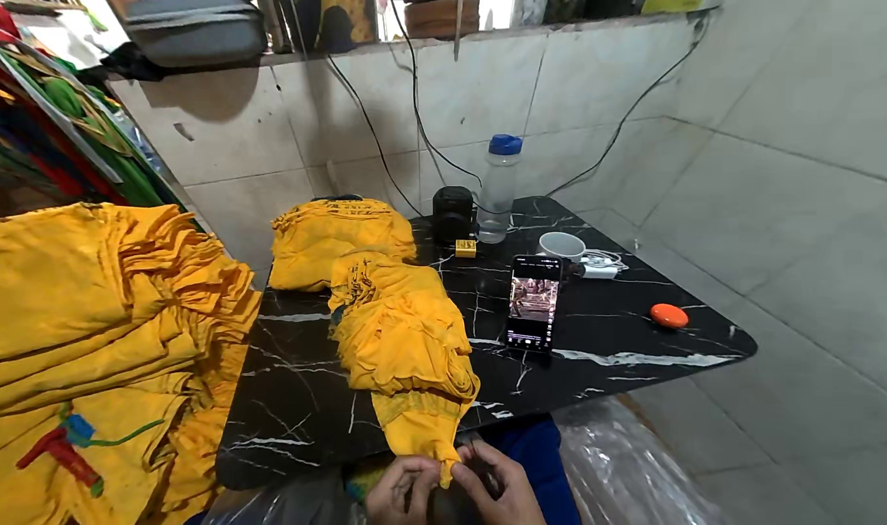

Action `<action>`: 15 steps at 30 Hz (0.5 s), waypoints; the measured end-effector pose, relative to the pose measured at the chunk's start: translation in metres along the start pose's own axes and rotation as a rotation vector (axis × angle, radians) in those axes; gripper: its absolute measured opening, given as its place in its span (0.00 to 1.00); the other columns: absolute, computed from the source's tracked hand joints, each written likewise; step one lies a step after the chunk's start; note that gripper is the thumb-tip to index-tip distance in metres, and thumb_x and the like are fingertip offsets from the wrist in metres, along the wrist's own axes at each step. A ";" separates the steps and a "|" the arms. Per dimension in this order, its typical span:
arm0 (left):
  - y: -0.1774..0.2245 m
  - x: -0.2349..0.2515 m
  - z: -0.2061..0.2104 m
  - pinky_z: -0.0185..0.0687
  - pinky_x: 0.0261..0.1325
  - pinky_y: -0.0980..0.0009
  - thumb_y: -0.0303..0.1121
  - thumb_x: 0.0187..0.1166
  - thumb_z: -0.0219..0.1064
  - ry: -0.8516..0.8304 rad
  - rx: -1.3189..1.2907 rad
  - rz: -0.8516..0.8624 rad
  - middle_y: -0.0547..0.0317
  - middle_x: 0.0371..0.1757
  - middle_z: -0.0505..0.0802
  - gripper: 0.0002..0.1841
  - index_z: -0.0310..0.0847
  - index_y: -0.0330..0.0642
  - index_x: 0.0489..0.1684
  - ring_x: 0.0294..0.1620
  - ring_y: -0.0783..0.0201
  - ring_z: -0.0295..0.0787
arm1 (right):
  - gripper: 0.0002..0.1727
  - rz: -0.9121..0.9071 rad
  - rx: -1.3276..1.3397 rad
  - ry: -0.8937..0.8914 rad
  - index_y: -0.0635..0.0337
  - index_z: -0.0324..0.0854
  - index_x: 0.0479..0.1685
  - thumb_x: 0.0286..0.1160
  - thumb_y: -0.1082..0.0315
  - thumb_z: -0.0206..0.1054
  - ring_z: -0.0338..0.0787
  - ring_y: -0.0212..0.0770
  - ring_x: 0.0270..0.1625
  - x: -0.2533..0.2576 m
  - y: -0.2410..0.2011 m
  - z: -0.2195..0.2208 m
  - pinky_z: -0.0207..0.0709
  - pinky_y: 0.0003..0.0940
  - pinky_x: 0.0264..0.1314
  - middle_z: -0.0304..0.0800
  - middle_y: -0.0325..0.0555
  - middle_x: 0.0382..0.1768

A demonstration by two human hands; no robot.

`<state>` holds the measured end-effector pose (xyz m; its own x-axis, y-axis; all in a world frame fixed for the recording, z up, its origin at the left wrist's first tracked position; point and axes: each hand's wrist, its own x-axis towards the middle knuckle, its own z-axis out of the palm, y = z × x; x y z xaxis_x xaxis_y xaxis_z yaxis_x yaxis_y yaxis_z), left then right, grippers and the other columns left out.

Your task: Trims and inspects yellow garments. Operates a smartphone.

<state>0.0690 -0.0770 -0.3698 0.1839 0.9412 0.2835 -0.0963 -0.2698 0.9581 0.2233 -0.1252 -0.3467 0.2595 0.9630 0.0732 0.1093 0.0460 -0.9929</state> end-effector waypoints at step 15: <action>0.001 0.008 -0.007 0.87 0.72 0.60 0.28 0.86 0.62 -0.170 -0.033 0.178 0.48 0.67 0.91 0.04 0.80 0.39 0.42 0.69 0.56 0.89 | 0.23 -0.422 -0.759 0.039 0.61 0.89 0.47 0.79 0.47 0.71 0.91 0.40 0.30 -0.004 -0.010 -0.030 0.85 0.38 0.30 0.93 0.47 0.34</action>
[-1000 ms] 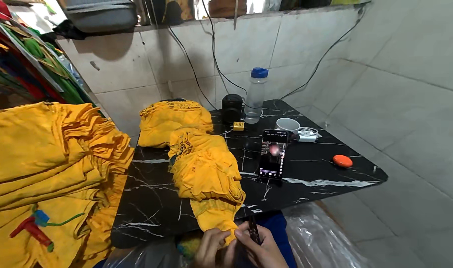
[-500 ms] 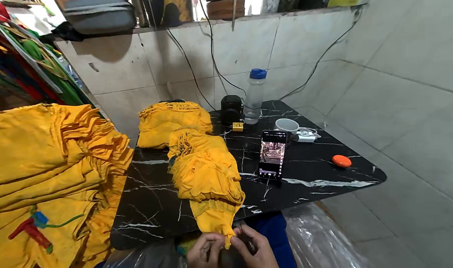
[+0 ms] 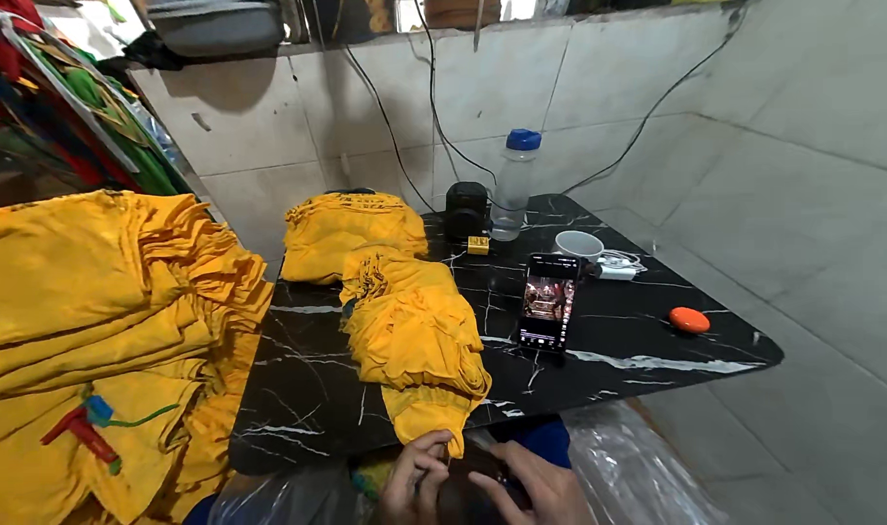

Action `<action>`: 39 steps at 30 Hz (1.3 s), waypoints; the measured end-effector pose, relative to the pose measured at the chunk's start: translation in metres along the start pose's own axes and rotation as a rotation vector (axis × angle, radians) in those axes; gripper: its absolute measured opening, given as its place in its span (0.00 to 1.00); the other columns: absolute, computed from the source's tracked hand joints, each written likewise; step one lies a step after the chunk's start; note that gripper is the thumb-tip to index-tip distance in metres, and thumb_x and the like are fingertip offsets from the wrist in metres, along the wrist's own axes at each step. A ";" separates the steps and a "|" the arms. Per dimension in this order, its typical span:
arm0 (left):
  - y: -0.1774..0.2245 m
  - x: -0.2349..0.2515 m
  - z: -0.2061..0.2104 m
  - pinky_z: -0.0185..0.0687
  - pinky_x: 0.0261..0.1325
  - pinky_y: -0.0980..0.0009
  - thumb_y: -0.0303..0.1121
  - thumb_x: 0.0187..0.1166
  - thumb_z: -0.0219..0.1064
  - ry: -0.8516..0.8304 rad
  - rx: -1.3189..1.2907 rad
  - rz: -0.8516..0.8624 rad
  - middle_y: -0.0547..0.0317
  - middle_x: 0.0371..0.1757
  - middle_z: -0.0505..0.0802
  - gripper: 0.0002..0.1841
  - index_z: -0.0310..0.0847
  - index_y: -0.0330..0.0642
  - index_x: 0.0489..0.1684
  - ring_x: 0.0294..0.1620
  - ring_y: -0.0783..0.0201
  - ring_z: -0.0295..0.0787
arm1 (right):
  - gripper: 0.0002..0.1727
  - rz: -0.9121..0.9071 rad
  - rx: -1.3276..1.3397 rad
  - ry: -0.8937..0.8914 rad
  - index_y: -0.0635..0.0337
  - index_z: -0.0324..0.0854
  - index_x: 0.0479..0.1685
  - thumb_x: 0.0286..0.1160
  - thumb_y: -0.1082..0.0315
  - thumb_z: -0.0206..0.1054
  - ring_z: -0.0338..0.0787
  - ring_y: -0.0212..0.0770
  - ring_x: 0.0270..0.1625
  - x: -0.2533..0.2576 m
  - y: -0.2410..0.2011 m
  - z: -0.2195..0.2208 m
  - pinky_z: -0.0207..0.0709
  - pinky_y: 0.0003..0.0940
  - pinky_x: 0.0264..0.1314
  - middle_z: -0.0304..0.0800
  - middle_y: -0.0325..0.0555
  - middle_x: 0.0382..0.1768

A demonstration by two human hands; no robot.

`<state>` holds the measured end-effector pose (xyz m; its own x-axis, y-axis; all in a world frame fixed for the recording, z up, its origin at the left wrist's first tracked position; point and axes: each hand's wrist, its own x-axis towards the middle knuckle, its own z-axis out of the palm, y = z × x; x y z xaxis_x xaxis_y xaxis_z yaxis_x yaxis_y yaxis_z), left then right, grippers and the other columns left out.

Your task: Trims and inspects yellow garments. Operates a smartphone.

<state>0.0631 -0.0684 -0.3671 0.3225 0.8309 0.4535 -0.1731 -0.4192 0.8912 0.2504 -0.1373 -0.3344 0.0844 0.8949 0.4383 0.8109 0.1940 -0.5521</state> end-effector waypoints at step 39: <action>-0.001 0.016 -0.033 0.85 0.64 0.70 0.28 0.80 0.68 -0.157 0.398 -0.037 0.56 0.44 0.96 0.07 0.94 0.36 0.39 0.54 0.65 0.91 | 0.08 0.164 0.509 -0.151 0.60 0.89 0.47 0.79 0.67 0.69 0.92 0.29 0.42 0.026 0.026 0.018 0.87 0.28 0.50 0.94 0.40 0.40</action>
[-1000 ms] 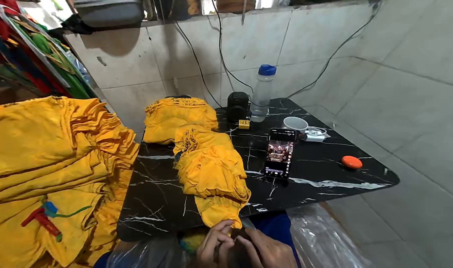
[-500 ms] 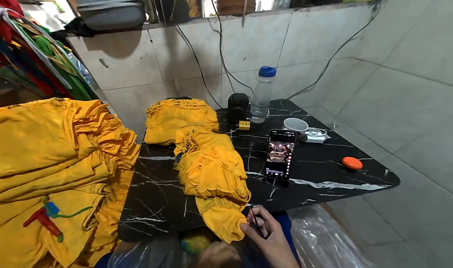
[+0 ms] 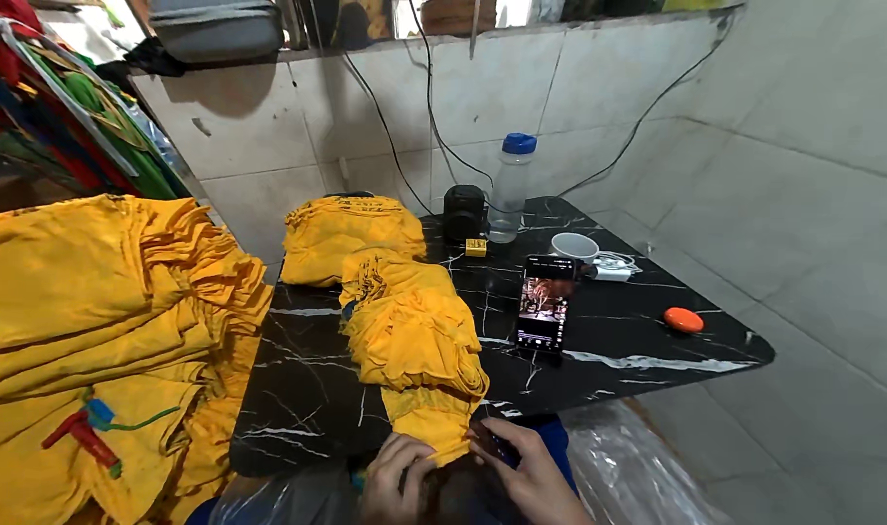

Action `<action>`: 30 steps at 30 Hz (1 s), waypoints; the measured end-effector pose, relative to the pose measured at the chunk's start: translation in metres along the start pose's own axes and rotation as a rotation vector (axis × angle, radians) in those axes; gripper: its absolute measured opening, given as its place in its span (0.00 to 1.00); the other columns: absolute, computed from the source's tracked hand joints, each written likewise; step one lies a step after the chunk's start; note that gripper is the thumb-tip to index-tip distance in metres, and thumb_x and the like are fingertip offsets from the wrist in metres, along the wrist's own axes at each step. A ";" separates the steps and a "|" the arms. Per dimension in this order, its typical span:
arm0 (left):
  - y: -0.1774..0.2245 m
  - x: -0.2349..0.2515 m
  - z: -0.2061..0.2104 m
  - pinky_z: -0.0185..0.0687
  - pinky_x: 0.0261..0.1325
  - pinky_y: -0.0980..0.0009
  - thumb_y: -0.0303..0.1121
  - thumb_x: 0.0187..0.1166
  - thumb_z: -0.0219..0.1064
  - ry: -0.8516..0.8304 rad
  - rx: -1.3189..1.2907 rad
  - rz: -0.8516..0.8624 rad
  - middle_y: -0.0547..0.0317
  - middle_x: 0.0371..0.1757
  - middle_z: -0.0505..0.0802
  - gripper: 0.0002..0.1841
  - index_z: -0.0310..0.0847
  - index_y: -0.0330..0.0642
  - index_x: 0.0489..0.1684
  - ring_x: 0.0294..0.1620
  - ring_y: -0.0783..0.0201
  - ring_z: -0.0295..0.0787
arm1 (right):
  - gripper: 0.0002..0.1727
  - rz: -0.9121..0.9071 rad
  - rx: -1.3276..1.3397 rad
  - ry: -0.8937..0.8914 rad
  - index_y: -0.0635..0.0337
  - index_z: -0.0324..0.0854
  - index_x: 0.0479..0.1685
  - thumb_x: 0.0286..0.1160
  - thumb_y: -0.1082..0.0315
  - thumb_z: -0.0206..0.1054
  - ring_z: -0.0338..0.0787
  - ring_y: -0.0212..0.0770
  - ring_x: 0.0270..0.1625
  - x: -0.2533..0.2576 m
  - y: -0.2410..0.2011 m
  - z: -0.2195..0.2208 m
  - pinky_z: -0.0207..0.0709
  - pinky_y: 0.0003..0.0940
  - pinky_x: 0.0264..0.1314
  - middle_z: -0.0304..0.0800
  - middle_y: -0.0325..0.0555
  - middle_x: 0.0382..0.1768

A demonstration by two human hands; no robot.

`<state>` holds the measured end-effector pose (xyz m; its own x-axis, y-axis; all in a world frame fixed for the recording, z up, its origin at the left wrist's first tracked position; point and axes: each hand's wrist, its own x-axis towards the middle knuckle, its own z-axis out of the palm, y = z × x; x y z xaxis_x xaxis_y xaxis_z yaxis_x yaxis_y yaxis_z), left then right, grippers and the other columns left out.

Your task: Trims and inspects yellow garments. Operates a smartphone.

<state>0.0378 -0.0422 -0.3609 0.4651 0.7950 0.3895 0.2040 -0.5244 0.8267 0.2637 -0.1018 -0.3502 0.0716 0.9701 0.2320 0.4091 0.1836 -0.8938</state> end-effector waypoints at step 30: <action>0.018 0.005 0.033 0.92 0.60 0.71 0.21 0.78 0.68 0.095 -0.149 0.089 0.47 0.57 0.94 0.03 0.87 0.32 0.38 0.58 0.64 0.94 | 0.16 0.075 -0.006 0.147 0.59 0.89 0.51 0.77 0.55 0.74 0.90 0.32 0.44 -0.009 -0.010 0.022 0.86 0.33 0.50 0.93 0.42 0.44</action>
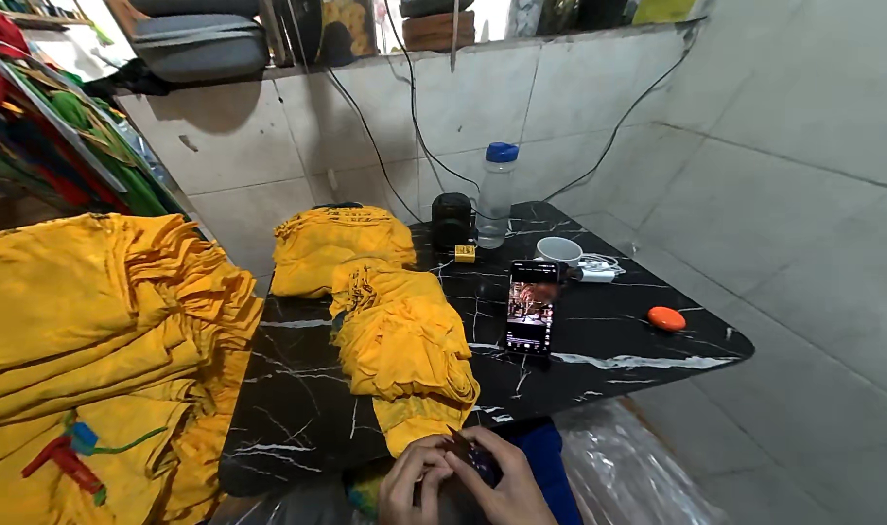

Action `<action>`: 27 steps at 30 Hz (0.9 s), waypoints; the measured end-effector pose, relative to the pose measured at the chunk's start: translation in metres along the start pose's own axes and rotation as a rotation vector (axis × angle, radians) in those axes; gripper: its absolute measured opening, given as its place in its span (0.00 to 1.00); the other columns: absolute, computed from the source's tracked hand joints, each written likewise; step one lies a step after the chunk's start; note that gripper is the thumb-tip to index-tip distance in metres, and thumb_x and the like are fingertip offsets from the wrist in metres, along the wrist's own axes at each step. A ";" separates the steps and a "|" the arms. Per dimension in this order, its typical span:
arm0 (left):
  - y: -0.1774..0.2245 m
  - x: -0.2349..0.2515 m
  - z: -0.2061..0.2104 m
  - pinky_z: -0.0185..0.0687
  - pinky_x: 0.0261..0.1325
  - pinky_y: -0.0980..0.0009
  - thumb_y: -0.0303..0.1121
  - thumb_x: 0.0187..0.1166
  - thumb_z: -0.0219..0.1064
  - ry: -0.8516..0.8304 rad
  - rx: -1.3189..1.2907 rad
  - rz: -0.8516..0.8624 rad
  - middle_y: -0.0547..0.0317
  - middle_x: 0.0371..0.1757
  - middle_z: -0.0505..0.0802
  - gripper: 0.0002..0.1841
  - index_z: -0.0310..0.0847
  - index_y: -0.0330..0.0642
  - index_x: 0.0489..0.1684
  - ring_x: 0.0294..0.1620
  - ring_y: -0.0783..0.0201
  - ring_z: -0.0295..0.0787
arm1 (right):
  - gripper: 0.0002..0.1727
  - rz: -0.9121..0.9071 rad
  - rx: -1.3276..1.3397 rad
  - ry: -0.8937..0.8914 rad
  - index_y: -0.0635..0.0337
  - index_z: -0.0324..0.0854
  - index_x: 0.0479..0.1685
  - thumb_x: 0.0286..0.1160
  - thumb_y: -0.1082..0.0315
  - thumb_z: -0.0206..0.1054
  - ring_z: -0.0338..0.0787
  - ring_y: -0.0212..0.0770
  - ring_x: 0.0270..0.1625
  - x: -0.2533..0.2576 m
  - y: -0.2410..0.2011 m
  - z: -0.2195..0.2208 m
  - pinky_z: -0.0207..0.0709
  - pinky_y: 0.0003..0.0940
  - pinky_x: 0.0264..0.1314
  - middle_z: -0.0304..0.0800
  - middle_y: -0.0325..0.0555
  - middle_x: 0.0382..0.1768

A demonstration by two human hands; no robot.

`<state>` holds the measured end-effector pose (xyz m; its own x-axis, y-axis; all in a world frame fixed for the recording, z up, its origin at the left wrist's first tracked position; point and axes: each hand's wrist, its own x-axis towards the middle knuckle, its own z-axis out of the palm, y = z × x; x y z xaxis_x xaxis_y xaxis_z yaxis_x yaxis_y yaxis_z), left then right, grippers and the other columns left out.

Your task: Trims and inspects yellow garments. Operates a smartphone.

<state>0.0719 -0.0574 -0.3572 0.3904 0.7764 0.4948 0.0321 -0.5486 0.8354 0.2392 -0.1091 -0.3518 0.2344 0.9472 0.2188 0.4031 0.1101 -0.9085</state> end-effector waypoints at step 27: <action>-0.017 -0.010 -0.024 0.76 0.66 0.40 0.64 0.67 0.74 -0.122 0.830 0.026 0.42 0.71 0.86 0.37 0.82 0.51 0.72 0.69 0.39 0.82 | 0.12 0.018 0.260 0.032 0.63 0.85 0.52 0.74 0.70 0.75 0.94 0.35 0.49 0.005 0.009 0.014 0.91 0.33 0.55 0.94 0.42 0.45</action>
<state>0.0452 -0.0483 -0.3704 0.4957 0.7474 0.4424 0.6699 -0.6532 0.3529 0.2317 -0.0992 -0.3638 0.2690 0.9401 0.2092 0.1586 0.1709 -0.9724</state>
